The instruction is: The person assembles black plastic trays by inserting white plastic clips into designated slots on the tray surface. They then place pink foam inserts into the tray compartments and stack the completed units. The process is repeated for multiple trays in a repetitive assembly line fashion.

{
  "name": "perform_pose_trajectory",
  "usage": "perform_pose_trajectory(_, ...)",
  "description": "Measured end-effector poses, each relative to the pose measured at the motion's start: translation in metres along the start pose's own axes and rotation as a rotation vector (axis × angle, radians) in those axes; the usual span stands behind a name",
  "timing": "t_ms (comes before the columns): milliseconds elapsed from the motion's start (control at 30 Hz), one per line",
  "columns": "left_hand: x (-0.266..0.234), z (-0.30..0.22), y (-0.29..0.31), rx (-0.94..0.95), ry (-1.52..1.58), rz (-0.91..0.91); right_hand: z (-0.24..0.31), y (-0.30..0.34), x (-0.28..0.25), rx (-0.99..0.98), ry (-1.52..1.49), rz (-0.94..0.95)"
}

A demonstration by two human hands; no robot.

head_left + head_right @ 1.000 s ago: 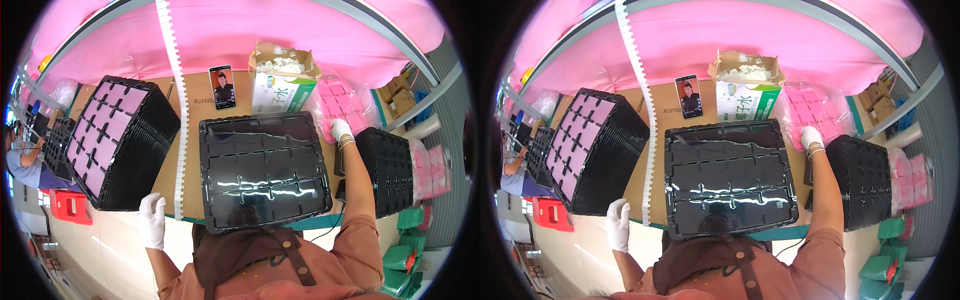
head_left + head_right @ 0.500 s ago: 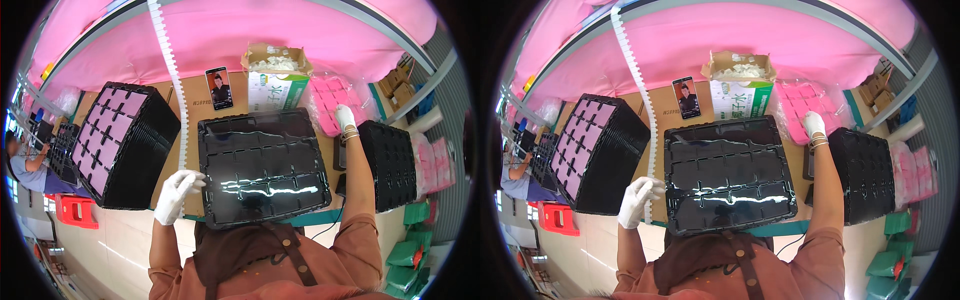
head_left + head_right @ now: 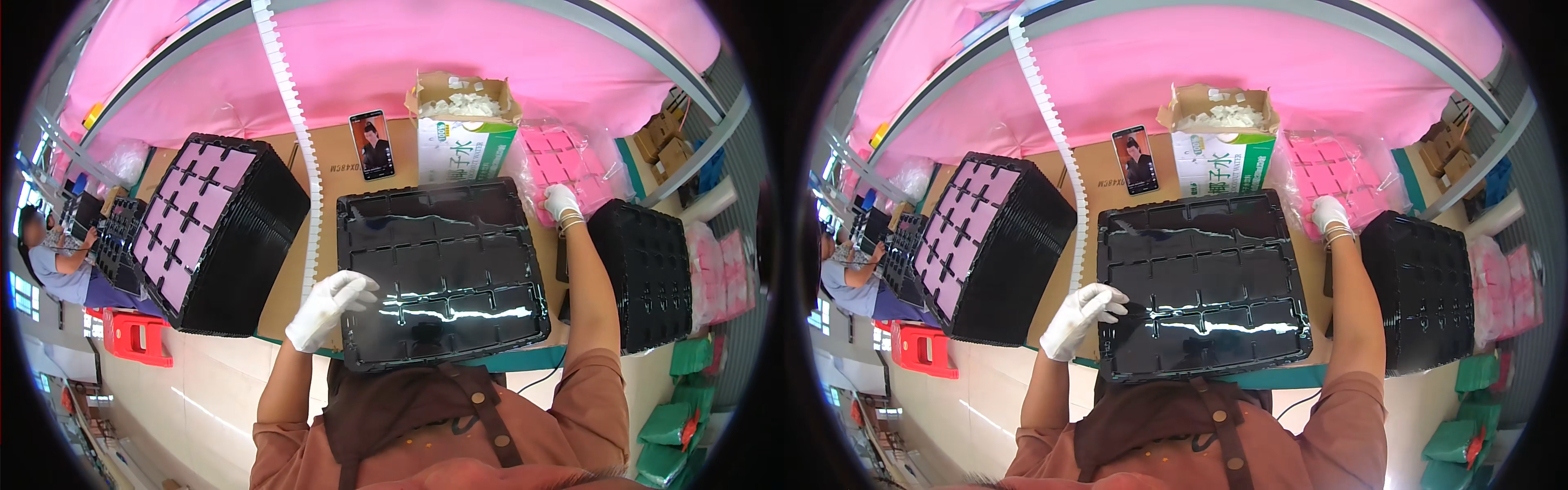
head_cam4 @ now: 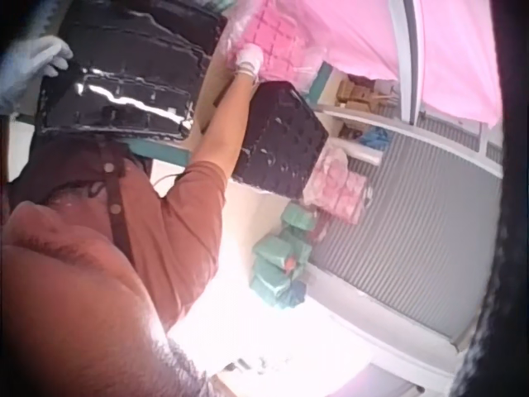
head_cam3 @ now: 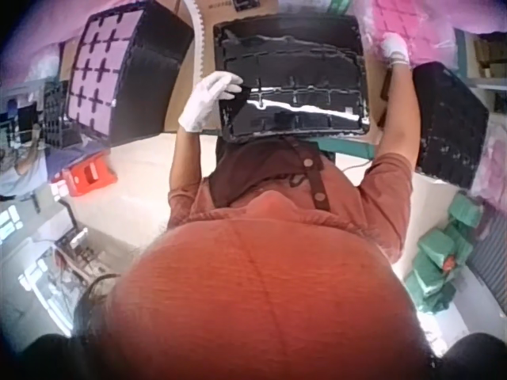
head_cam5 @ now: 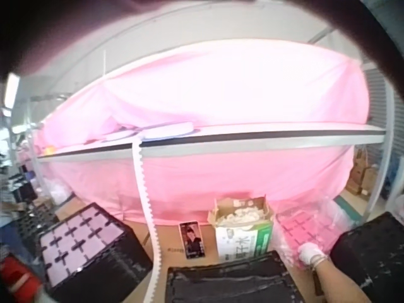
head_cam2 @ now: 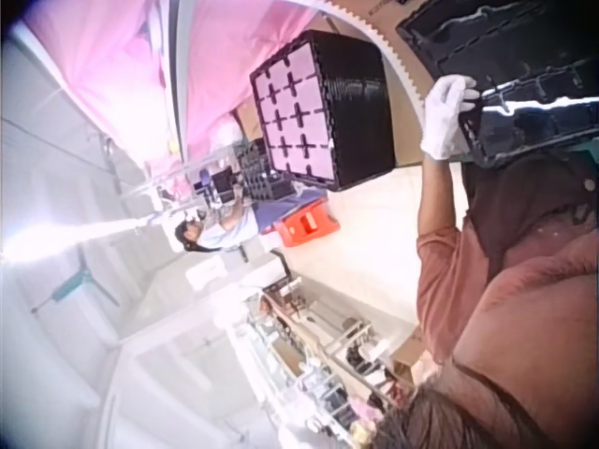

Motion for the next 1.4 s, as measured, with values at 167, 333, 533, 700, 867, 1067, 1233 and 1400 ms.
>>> perform_pose_trajectory(167,-0.02,0.003,0.006,0.009,0.013,-0.085,-0.028,-0.021,0.02,0.016,-0.117,-0.02)
perform_pose_trajectory(333,-0.014,0.002,-0.001,-0.016,0.018,-0.049,-0.04,-0.035,0.017,-0.003,-0.089,-0.208)
perform_pose_trajectory(533,0.012,0.003,-0.008,-0.054,0.143,0.125,-0.004,0.06,-0.103,-0.035,-0.468,-0.769)
perform_pose_trajectory(700,0.069,0.005,-0.012,-0.176,0.518,0.374,0.084,0.197,-0.153,-0.183,-0.968,-0.467)
perform_pose_trajectory(867,0.119,0.013,-0.018,-0.386,0.666,0.491,0.207,0.312,-0.135,-0.806,-0.564,-0.237)
perform_pose_trajectory(1067,0.071,0.019,-0.04,-0.125,0.391,0.073,0.257,0.337,-0.035,-0.861,-0.42,0.129)
perform_pose_trajectory(1233,-0.001,0.025,-0.015,-0.08,0.091,-0.259,0.225,0.324,-0.063,-0.818,-0.66,-0.084)
perform_pose_trajectory(1400,-0.02,0.037,-0.006,-0.113,0.068,-0.327,0.109,0.248,-0.065,-0.187,-0.508,-0.353)
Point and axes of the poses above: each hand's wrist, its own y-axis away from the middle knuckle, its own x-axis out of the palm, z = x × y, the point moved 8 cm from there along -y, towards the middle knuckle, and after that the axes turned 3 degrees about x, right-handed, at the moved point
